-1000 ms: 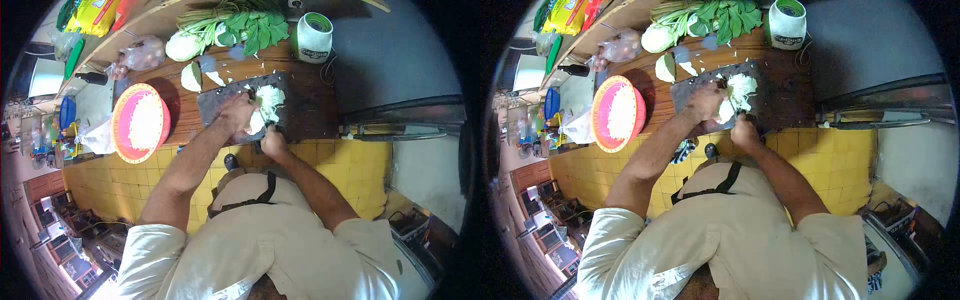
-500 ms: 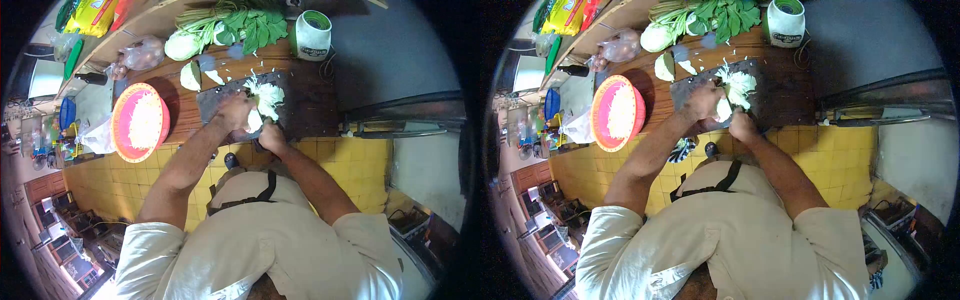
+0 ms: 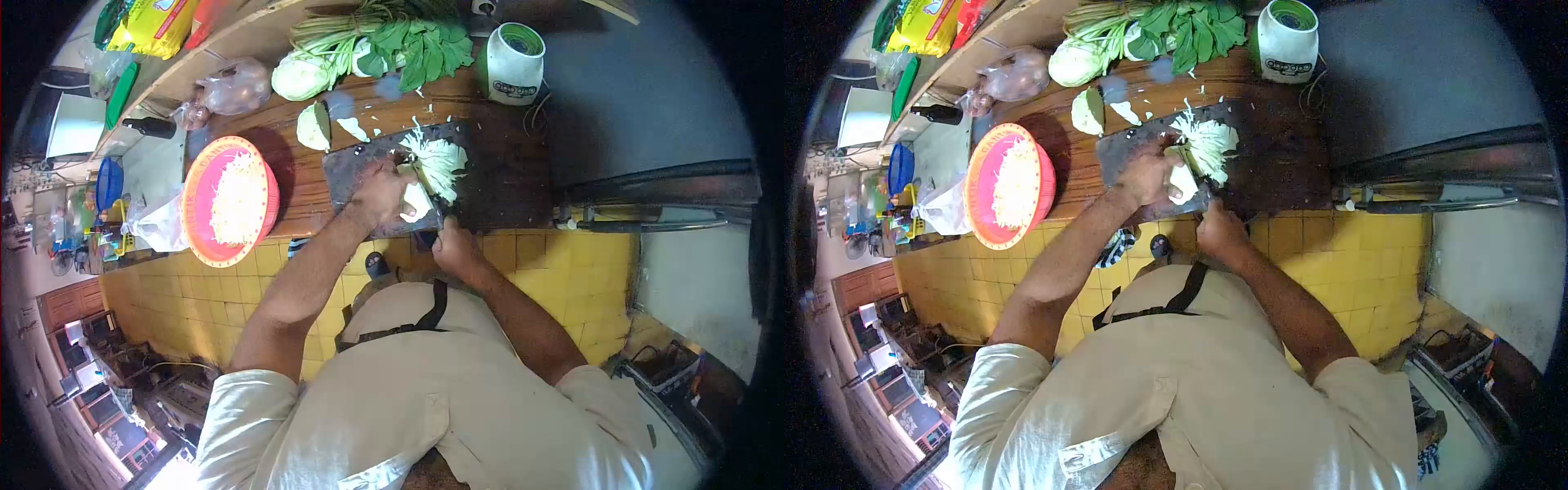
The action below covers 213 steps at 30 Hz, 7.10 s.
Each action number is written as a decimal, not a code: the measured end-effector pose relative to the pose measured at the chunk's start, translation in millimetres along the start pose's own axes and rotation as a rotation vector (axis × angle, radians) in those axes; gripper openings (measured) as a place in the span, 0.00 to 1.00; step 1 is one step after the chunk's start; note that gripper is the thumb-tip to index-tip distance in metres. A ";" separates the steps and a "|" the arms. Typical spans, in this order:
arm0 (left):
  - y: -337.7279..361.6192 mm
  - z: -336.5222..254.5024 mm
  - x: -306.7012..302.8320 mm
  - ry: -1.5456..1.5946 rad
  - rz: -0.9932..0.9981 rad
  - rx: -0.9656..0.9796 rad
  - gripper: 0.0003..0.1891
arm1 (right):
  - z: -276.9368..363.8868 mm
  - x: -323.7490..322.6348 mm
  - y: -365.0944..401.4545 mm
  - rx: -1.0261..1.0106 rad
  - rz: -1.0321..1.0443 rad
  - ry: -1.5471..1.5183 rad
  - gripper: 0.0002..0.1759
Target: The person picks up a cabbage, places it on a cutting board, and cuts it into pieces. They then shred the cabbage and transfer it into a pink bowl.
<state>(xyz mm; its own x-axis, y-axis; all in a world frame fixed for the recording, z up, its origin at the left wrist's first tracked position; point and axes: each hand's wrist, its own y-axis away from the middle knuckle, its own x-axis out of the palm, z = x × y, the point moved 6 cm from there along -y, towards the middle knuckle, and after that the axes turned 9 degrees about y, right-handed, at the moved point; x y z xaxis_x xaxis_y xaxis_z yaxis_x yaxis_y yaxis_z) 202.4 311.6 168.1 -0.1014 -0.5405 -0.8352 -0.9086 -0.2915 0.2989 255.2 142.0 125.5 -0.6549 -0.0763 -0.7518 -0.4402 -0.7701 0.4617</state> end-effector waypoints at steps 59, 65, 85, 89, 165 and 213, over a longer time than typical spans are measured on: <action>-0.9 9.7 4.6 0.117 0.052 -0.006 0.32 | -7.5 48.7 -39.8 0.006 -0.050 -0.066 0.18; 2.7 4.7 -1.1 0.054 -0.046 0.064 0.33 | 11.6 8.2 -36.1 -0.074 0.040 0.068 0.22; 2.4 20.2 6.3 0.167 -0.061 0.050 0.34 | 13.7 6.1 -13.7 -0.100 -0.090 -0.040 0.20; 6.5 12.1 3.5 0.051 -0.188 0.180 0.35 | 12.0 23.5 -34.9 -0.095 -0.112 -0.048 0.21; 10.0 25.9 10.7 0.205 -0.222 0.123 0.32 | 17.3 4.1 -31.0 -0.050 0.059 -0.034 0.23; 15.7 33.2 15.9 0.319 -0.234 0.037 0.30 | 23.9 11.8 -12.5 -0.043 0.024 -0.076 0.23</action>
<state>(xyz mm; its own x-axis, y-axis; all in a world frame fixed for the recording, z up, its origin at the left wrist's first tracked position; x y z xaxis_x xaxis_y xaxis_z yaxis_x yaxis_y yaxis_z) 173.1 324.5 144.2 0.2357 -0.6828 -0.6916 -0.9070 -0.4101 0.0958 238.3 165.9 122.1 -0.7107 -0.0478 -0.7019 -0.3983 -0.7951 0.4574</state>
